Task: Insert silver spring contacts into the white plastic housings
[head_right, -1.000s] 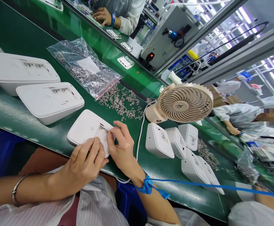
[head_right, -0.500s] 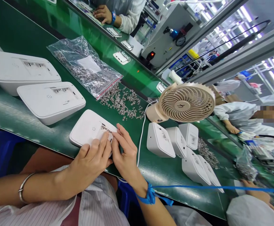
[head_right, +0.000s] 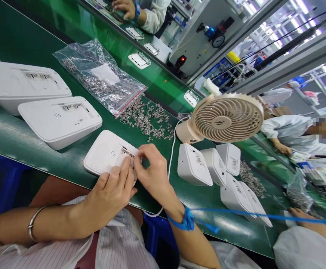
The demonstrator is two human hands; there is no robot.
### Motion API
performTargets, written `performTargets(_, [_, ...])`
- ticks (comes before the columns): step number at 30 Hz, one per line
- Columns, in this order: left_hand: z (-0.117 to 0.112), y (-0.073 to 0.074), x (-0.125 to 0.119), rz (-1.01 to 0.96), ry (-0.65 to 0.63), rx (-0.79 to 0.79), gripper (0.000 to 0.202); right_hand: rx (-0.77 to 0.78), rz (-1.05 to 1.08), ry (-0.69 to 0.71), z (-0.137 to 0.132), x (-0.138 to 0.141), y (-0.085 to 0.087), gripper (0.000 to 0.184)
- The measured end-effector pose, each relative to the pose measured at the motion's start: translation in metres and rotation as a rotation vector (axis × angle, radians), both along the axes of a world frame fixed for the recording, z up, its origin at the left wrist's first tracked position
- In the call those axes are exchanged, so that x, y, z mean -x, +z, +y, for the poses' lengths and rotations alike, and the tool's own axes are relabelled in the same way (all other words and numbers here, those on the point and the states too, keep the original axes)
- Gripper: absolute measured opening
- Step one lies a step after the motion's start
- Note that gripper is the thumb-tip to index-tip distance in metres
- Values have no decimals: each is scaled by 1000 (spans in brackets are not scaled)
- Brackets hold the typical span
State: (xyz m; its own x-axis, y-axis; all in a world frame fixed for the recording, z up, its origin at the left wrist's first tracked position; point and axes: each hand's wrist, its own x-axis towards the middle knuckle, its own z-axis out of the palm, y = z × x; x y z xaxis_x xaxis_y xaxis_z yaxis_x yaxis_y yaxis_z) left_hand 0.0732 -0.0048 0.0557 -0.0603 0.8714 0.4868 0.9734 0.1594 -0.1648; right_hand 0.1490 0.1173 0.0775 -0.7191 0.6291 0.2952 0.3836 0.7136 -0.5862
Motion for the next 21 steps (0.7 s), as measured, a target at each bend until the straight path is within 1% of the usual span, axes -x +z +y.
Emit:
performTargets(2, [-2, 1, 0, -1, -1, 8, 42, 88, 53, -58, 4, 4, -1, 15])
performTargets(4, [-5, 5, 5, -52, -42, -11, 42, 169, 66, -90, 4, 1, 0, 10])
performTargets(5, [-7, 8, 11, -99, -80, -47, 41, 197, 49, -87, 1, -3, 0, 10])
performTargets(6, [-9, 11, 19, -143, -107, -90, 42, 208, 18, -63, -3, -8, 1, 21])
performTargets(7, [-11, 14, 30, -177, -111, -144, 45, 196, -31, -19, -7, -13, 1, 36])
performTargets(8, [-13, 17, 42, -183, -78, -202, 51, 156, -92, 32, -13, -18, 0, 50])
performTargets(9, [-15, 18, 55, -160, 1, -228, 57, 88, -149, 80, -19, -21, -2, 59])
performTargets(10, [-16, 19, 69, -132, 97, -265, 62, 5, -190, 118, -24, -24, -4, 63])
performTargets(11, [-18, 18, 81, -117, 176, -271, 64, -79, -211, 141, -29, -26, -7, 62])
performTargets(12, [-20, 16, 92, -115, 237, -224, 63, -152, -212, 151, -33, -26, -10, 59])
performTargets(14, [-25, 11, 106, -116, 301, -141, 56, -240, -179, 167, -34, -25, -14, 52])
performTargets(16, [-31, 7, 113, -110, 329, -101, 51, -235, -172, 215, -28, -25, -14, 50])
performTargets(19, [-37, 6, 126, -152, 322, -165, 54, -147, -210, 351, -14, -27, -5, 52])
performTargets(21, [-38, 8, 141, -211, 312, -208, 60, -99, -254, 444, -6, -27, 3, 54])
